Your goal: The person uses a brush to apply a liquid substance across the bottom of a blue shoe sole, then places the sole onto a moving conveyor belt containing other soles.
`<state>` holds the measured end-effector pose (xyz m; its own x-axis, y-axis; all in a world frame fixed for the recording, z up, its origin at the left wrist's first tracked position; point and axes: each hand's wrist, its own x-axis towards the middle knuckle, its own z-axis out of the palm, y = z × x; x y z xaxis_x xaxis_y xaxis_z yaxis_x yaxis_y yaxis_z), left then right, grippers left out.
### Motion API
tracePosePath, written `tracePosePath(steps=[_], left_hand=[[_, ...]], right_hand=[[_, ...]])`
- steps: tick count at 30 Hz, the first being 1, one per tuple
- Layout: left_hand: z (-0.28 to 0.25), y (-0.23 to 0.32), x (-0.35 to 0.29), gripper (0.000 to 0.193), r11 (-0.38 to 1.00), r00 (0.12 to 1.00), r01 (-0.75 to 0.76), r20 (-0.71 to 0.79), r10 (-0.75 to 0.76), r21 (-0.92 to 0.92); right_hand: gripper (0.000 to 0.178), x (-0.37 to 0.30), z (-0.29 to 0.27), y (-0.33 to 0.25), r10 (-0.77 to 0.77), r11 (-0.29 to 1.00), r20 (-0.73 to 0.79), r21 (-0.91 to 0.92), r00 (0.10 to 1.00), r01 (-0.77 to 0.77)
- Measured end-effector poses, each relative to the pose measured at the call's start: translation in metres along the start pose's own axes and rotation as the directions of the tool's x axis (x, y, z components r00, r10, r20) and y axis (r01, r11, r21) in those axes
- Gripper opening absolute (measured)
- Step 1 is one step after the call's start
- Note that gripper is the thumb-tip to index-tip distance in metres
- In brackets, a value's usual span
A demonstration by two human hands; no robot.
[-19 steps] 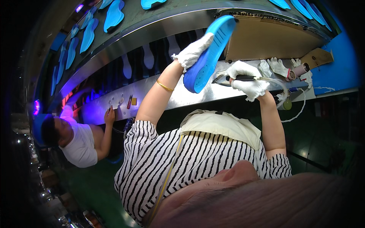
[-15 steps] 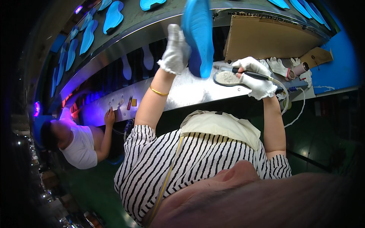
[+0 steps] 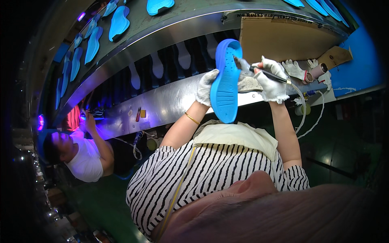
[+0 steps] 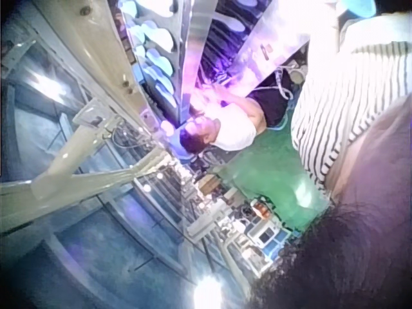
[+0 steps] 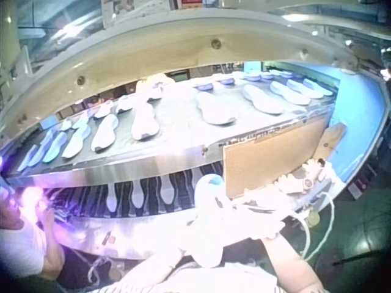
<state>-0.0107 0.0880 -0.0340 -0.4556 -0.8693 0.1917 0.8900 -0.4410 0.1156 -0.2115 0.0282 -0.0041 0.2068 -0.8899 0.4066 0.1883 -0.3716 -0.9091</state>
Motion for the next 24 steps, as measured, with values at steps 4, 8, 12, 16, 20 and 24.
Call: tracePosePath(steps=[4,8,12,16,20,24], left_hand=[[-0.005,-0.024,0.017,0.075,0.967,0.971,-0.063,-0.207,0.117,0.247],[0.009,-0.028,0.026,0.081,0.897,0.924,-0.137,-0.271,0.268,0.421],[-0.001,-0.019,0.026,0.086,0.925,0.933,-0.155,-0.256,0.252,0.346],[-0.015,-0.007,0.031,0.088,0.893,0.937,-0.180,-0.205,0.284,0.413],[-0.012,0.000,0.027,0.091,0.877,0.924,-0.181,-0.229,0.307,0.446],[-0.022,0.013,0.028,0.089,0.916,0.934,-0.191,-0.223,0.280,0.353]], right_hand=[[0.017,0.004,0.014,0.000,-0.098,0.988,-0.017,-0.123,0.995,0.096],[0.021,-0.017,0.018,-0.019,-0.072,0.997,0.244,0.008,0.967,0.072],[0.025,-0.015,0.018,-0.016,0.082,0.992,0.105,0.088,0.991,-0.092],[0.024,-0.024,0.029,-0.019,-0.189,0.942,0.267,-0.223,0.945,0.251],[0.020,-0.030,0.023,-0.021,-0.018,0.976,0.254,-0.205,0.967,0.072],[0.020,-0.034,0.028,-0.032,-0.154,0.933,0.352,-0.255,0.923,0.253]])
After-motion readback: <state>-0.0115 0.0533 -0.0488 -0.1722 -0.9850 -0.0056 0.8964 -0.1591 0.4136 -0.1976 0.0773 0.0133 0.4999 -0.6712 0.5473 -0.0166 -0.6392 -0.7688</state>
